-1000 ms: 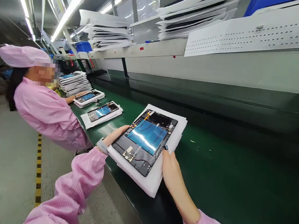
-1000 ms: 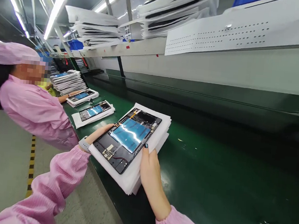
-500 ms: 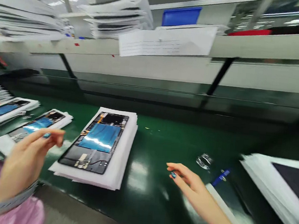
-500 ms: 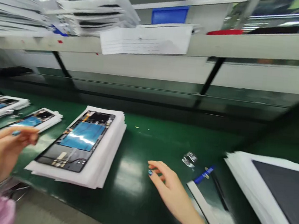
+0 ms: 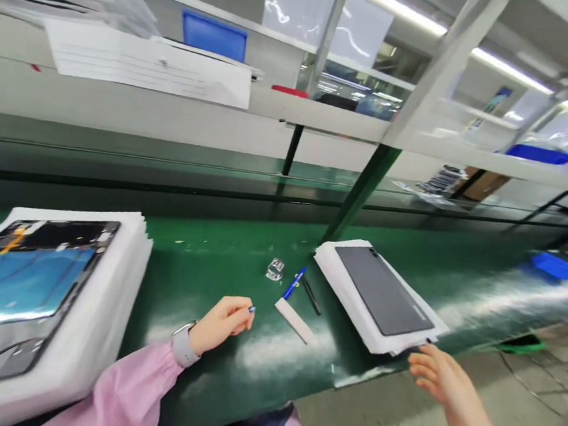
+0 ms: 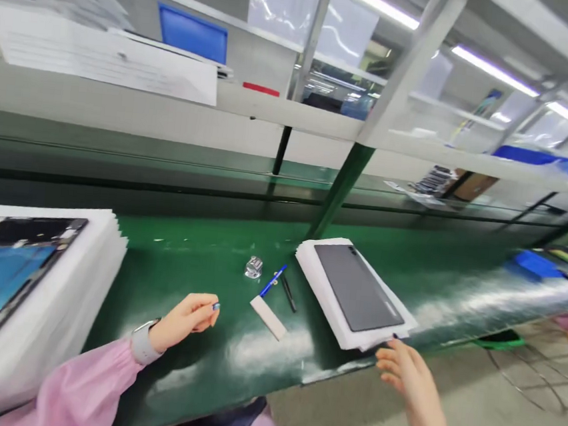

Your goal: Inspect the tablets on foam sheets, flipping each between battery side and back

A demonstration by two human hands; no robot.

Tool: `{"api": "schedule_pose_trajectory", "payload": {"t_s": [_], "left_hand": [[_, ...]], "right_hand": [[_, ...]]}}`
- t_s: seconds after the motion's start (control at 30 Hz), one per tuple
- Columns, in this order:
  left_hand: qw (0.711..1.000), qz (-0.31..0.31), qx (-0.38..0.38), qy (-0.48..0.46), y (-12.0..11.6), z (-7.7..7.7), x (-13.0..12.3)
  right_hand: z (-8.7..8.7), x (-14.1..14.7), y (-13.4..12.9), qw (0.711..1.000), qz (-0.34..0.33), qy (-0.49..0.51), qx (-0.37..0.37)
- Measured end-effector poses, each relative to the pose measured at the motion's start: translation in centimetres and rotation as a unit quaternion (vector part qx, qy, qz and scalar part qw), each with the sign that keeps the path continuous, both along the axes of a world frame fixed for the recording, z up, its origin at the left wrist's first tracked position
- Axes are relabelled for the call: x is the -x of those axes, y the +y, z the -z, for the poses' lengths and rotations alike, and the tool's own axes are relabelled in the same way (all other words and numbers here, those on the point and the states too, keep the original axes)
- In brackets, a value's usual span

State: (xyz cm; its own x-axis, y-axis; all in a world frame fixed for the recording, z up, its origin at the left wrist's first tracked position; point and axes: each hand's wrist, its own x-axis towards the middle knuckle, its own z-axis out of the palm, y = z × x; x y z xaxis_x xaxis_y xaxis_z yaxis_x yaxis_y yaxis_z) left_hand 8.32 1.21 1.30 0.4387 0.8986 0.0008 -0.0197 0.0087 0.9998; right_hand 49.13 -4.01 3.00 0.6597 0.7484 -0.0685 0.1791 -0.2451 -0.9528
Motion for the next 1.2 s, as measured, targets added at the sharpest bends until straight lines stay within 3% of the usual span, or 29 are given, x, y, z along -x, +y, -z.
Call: {"api": "schedule_pose_trajectory", "payload": {"t_s": [0.13, 0.23, 0.4, 0.6, 0.87, 1.03, 1.2], "left_hand": [[0.997, -0.036, 0.04, -0.056, 4.7, 2.8, -1.2], [0.992, -0.055, 0.076, -0.081, 6.2, 3.8, -0.9], [0.981, -0.052, 0.153, -0.108, 6.3, 4.1, -0.4], [0.982, -0.039, 0.17, -0.075, 5.7, 3.9, -0.5], [0.985, -0.057, 0.158, -0.032, 5.3, 3.8, -0.7], [0.988, -0.039, 0.15, -0.013, 5.7, 4.1, -0.6], [0.988, -0.026, 0.152, -0.012, 6.0, 4.6, -1.1]], "right_hand": [[1.7, -0.1, 1.6, 1.0, 0.004, 0.016, -0.007], [1.9, -0.6, 2.4, 1.0, 0.019, 0.001, -0.015], [1.8, -1.5, 2.6, 0.997, 0.075, -0.006, -0.033], [1.9, -1.5, 2.9, 0.996, 0.051, 0.055, -0.047], [-1.1, -0.6, 3.7, 0.97, 0.107, 0.144, -0.166], [-3.1, 2.3, 5.8, 0.944, 0.097, 0.249, -0.192], [-4.3, 9.5, 7.6, 0.93, 0.058, 0.305, -0.198]]}}
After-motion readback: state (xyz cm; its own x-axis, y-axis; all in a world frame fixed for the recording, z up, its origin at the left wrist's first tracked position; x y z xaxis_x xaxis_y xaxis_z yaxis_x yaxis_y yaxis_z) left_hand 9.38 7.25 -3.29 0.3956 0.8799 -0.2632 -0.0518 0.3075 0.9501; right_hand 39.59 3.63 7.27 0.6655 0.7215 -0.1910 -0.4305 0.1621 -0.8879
